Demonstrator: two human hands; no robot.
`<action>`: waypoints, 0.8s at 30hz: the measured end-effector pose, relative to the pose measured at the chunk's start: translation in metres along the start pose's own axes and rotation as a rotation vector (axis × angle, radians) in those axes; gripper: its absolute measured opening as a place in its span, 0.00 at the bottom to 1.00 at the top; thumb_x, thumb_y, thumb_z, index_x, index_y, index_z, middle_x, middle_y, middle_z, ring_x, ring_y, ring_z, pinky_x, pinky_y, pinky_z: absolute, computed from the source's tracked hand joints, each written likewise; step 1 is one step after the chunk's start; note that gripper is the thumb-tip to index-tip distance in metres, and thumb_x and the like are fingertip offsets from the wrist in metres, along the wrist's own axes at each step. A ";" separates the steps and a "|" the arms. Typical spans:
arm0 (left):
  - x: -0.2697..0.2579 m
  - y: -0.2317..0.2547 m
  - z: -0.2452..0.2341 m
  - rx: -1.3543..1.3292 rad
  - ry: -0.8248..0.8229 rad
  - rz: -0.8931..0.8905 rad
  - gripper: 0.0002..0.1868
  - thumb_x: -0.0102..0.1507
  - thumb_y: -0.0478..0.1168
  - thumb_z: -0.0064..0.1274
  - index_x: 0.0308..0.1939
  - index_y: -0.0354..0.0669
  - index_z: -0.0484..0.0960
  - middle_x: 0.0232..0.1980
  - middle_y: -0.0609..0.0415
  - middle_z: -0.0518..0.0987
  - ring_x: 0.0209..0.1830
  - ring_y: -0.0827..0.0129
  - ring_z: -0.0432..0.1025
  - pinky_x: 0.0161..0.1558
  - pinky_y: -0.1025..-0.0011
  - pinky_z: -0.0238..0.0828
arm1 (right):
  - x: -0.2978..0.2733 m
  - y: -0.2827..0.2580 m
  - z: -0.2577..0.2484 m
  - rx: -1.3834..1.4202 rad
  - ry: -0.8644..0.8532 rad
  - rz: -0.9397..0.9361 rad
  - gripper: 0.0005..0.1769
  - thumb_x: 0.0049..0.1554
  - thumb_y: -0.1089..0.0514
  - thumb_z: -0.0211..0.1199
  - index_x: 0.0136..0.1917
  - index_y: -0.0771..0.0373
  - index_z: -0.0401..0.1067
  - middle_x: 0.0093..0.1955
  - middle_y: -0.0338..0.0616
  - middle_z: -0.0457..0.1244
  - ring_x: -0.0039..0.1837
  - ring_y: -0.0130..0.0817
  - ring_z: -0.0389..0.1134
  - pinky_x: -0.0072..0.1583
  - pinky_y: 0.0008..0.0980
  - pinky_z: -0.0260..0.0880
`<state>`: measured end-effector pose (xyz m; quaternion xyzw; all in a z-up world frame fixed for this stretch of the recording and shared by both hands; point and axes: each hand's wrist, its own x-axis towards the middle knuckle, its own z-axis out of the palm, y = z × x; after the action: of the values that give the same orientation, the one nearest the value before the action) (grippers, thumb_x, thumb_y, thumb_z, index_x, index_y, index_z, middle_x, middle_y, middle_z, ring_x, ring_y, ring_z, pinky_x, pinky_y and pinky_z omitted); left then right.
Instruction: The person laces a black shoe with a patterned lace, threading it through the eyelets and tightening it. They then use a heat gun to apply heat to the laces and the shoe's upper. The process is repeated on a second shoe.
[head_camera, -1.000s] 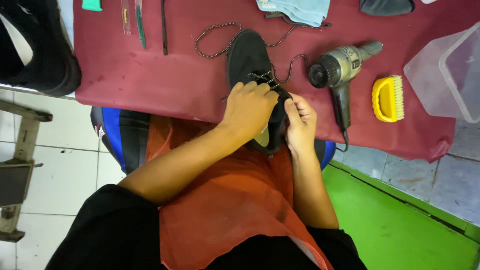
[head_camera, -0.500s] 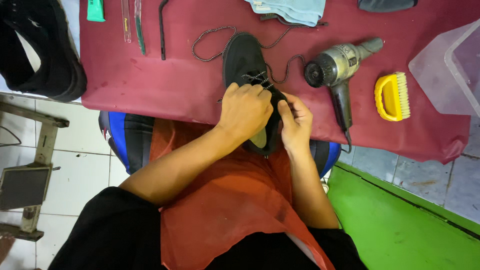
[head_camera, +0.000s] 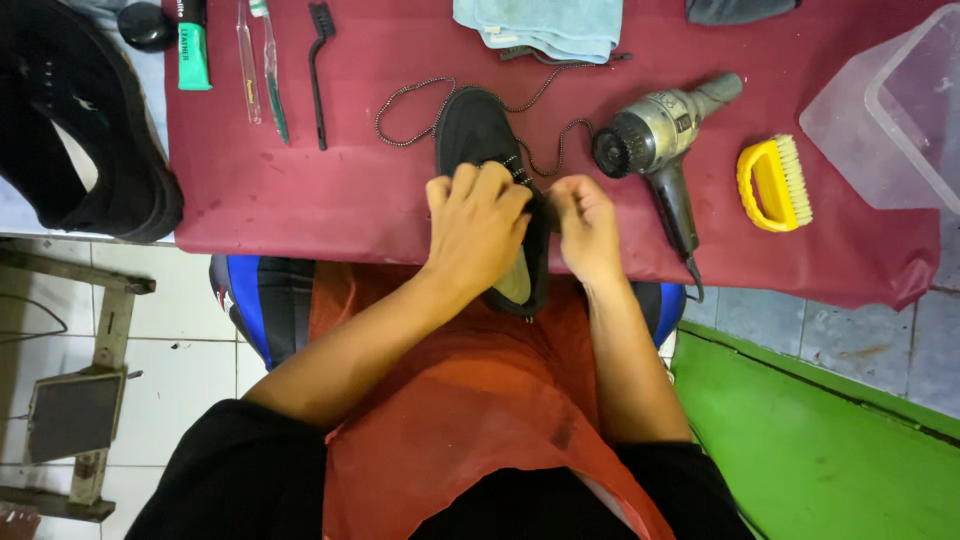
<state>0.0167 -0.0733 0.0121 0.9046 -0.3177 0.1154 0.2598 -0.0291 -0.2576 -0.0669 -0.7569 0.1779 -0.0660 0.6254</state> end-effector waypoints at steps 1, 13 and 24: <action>-0.002 0.002 -0.006 -0.021 -0.039 -0.065 0.15 0.55 0.43 0.64 0.45 0.54 0.79 0.44 0.60 0.68 0.46 0.60 0.63 0.48 0.57 0.54 | -0.003 -0.010 -0.005 0.012 0.078 0.006 0.10 0.67 0.61 0.55 0.44 0.59 0.74 0.32 0.41 0.64 0.33 0.28 0.66 0.34 0.25 0.65; -0.022 -0.012 -0.027 -0.294 -0.100 -0.316 0.28 0.55 0.36 0.58 0.60 0.47 0.73 0.58 0.49 0.68 0.51 0.50 0.65 0.46 0.54 0.63 | -0.027 -0.039 -0.148 0.767 0.628 -0.058 0.11 0.63 0.54 0.60 0.53 0.65 0.70 0.52 0.61 0.71 0.50 0.47 0.75 0.48 0.34 0.79; -0.023 -0.043 -0.035 -0.660 -0.099 -0.282 0.20 0.60 0.27 0.58 0.55 0.41 0.75 0.51 0.51 0.78 0.51 0.63 0.77 0.51 0.70 0.75 | -0.027 -0.024 -0.159 1.028 0.525 -0.128 0.11 0.63 0.51 0.65 0.41 0.55 0.69 0.36 0.29 0.62 0.44 0.23 0.67 0.51 0.25 0.71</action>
<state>0.0245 -0.0138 0.0160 0.8114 -0.2223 -0.0740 0.5356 -0.1015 -0.3911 -0.0069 -0.3233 0.2260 -0.3673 0.8423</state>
